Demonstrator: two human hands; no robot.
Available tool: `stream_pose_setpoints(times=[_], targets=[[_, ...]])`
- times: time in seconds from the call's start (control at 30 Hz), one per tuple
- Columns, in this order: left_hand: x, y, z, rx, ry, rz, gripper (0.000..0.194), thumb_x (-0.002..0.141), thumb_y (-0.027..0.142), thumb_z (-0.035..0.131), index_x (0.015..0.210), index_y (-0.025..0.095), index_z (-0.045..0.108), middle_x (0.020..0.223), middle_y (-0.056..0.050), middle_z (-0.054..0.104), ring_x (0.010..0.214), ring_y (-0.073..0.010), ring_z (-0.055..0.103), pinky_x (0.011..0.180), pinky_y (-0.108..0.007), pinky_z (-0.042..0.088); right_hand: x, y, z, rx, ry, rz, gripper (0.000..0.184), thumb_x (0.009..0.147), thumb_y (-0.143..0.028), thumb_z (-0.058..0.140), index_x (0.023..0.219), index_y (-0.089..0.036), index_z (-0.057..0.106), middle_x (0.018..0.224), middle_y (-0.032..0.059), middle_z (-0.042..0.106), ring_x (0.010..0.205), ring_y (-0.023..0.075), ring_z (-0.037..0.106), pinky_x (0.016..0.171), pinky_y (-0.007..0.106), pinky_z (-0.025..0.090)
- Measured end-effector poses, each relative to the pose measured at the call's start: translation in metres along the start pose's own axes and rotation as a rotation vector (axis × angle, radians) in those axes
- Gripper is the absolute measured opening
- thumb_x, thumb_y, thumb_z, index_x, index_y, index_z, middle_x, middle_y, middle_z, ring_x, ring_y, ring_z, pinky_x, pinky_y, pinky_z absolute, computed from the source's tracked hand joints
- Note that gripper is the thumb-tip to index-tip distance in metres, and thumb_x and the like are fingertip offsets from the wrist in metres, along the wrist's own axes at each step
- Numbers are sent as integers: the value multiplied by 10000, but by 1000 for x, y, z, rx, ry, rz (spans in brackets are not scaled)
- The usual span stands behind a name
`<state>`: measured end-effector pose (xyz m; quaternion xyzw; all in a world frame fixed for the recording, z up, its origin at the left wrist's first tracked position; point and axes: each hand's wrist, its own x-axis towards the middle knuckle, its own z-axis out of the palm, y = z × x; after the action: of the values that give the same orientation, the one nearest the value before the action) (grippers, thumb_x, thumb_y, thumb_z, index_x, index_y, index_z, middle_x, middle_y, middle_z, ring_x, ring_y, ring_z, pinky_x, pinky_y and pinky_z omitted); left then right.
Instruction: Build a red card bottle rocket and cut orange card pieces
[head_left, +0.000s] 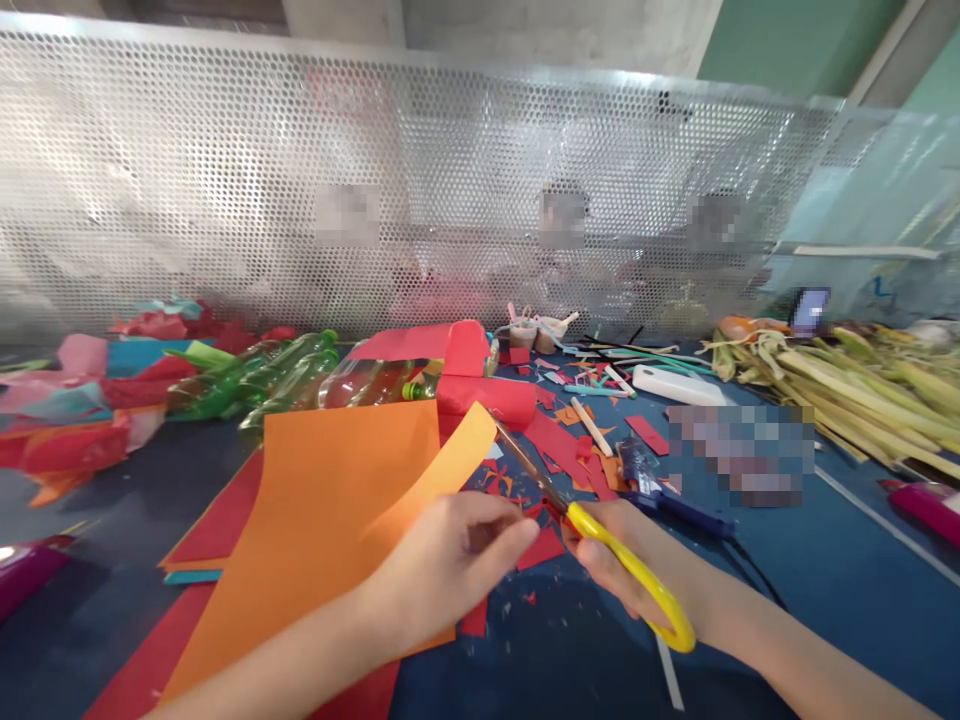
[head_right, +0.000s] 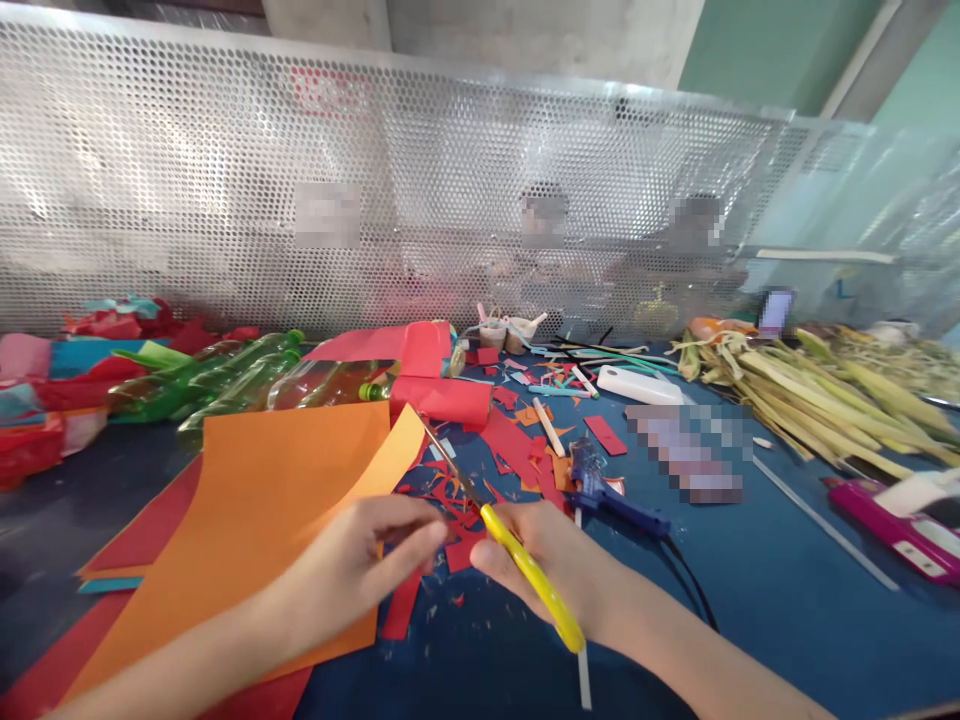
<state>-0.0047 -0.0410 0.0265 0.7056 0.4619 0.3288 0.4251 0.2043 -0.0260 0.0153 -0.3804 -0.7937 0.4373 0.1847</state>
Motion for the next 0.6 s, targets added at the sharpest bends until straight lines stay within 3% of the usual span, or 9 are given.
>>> stream_pose_setpoints(times=[0.1,0.23,0.37,0.47,0.6], targets=[[5,-15,16,-460,-98,-144,384,763,559,593,915,207,577,688,-2,566,603,-162,561,576,-284,449,1,-1,3,44,5,-30,642,749,-846,242,664,-218,348,497,-69,303,419,74,289,397,230,207],[14,-29,16,-805,50,-81,448,731,611,608,919,212,527,769,-2,543,663,-156,559,620,-289,449,1,-2,8,84,52,-60,681,689,-891,230,639,-221,345,504,-58,315,449,86,304,410,234,228],[12,-22,6,-782,215,31,486,754,663,529,754,177,546,762,-15,507,663,-150,499,648,-292,428,0,-2,14,79,64,-83,702,666,-906,205,627,-218,341,520,-52,317,460,86,310,408,232,229],[8,-12,1,-750,314,19,478,785,657,478,748,185,545,749,-12,505,643,-159,480,654,-313,422,0,0,17,109,56,-65,705,636,-919,238,629,-219,330,517,-62,313,453,81,314,414,229,250],[3,-10,0,-662,351,-3,444,854,600,421,703,198,537,720,-11,508,671,-169,469,701,-308,407,2,2,20,109,36,-42,707,630,-921,252,652,-220,342,538,-60,326,463,86,336,420,223,293]])
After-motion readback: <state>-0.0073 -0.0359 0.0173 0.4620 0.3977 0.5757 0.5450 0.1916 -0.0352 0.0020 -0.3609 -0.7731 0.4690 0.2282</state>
